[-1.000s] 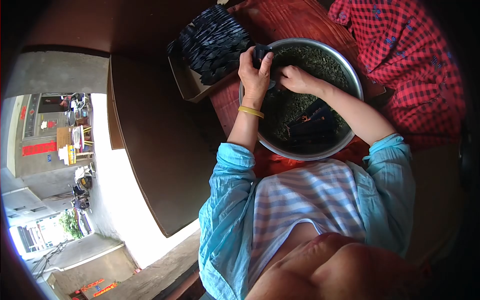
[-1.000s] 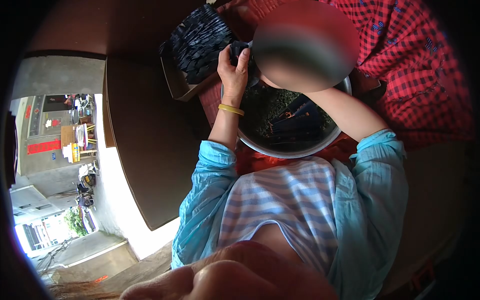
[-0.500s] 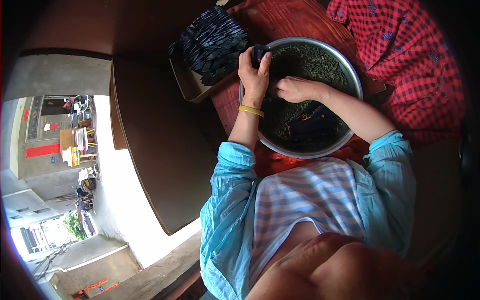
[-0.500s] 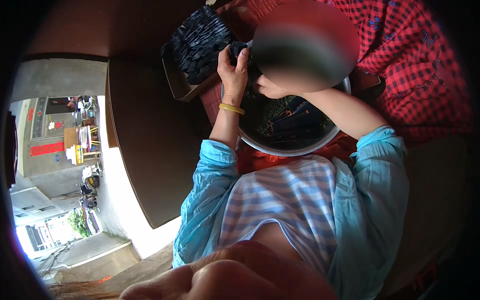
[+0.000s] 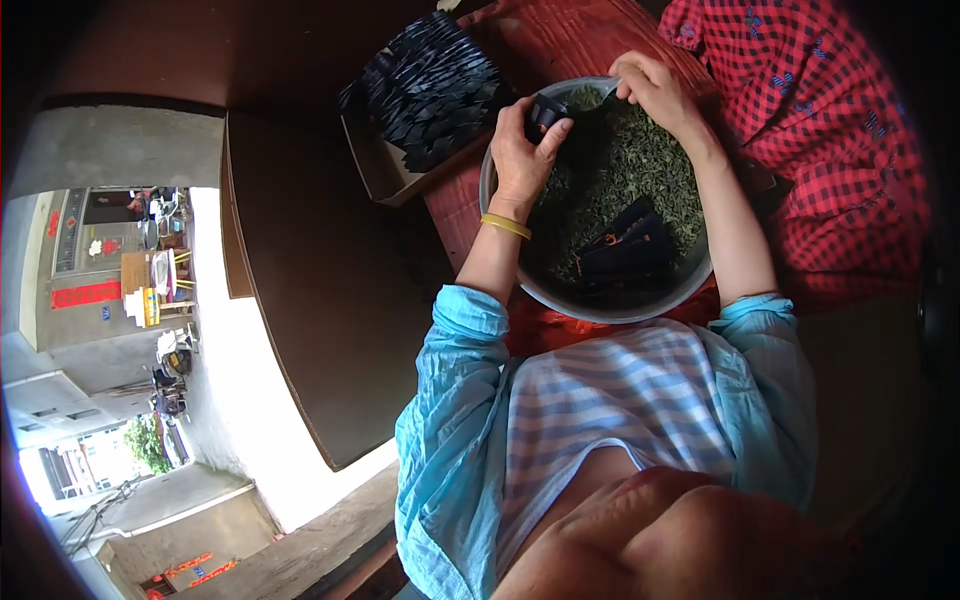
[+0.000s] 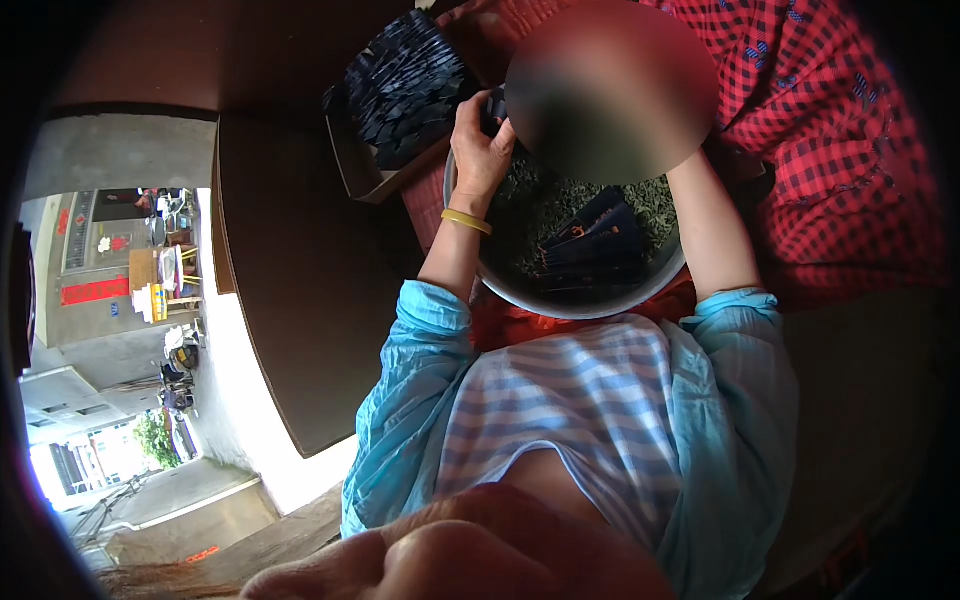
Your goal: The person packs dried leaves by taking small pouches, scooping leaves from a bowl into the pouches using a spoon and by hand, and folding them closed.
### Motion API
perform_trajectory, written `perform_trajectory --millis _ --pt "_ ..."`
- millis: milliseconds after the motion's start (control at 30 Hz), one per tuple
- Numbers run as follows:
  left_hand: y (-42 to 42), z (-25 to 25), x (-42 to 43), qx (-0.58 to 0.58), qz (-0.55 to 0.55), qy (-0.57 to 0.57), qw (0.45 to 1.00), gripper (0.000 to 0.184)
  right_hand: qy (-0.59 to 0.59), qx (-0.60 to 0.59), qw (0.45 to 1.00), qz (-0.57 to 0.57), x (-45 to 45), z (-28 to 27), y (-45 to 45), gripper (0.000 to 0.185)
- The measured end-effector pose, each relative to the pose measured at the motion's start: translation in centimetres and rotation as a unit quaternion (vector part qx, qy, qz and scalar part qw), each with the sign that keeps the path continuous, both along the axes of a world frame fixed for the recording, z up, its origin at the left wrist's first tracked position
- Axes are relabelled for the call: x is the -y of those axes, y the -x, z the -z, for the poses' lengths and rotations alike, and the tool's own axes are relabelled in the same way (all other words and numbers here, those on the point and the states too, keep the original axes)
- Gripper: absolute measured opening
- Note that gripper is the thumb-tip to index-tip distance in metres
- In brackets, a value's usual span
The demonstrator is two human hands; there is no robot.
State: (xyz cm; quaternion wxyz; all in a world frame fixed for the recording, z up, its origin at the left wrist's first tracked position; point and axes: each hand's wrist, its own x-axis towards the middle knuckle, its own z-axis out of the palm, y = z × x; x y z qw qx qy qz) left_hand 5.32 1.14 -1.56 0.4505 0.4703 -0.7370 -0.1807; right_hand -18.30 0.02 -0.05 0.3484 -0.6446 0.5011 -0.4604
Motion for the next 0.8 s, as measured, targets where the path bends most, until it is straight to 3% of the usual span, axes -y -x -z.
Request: perform_trajectory --millis 67,233,333,467,633,733,767,800 --pt "0.3 0.1 0.0 0.01 0.004 -0.008 1.0 0.053 0.05 0.015 0.996 0.067 0.0 -0.3 -0.1 0.024" --pt "0.3 0.5 0.1 0.045 0.016 0.002 0.999 0.056 0.142 -0.01 0.989 0.032 -1.9 -1.6 -2.2 0.021" --pt "0.4 0.6 0.1 0.051 0.019 -0.005 0.998 0.056 0.296 -0.122 0.947 0.013 -2.2 -0.9 -3.7 0.017" --pt "0.1 0.6 0.3 0.032 0.009 -0.031 0.999 0.056 0.328 -0.159 0.931 0.022 -2.4 -1.6 -3.8 0.011" --pt "-0.4 0.9 0.8 -0.028 -0.029 -0.021 0.999 0.058 0.28 -0.189 0.938 0.085 -2.3 -1.5 -2.8 0.01" --pt "-0.6 1.0 1.1 -0.06 -0.048 -0.016 0.997 0.056 0.135 -0.412 0.901 0.026 -3.2 -0.8 -4.1 0.012" --pt "-0.6 1.1 1.2 -0.063 -0.048 -0.017 0.997 0.056 0.135 -0.413 0.9 0.026 -3.6 -0.5 -5.0 0.012" --pt "-0.6 1.1 1.3 -0.066 -0.047 -0.018 0.997 0.056 0.15 -0.434 0.887 -0.05 -4.0 0.0 -6.2 0.014"
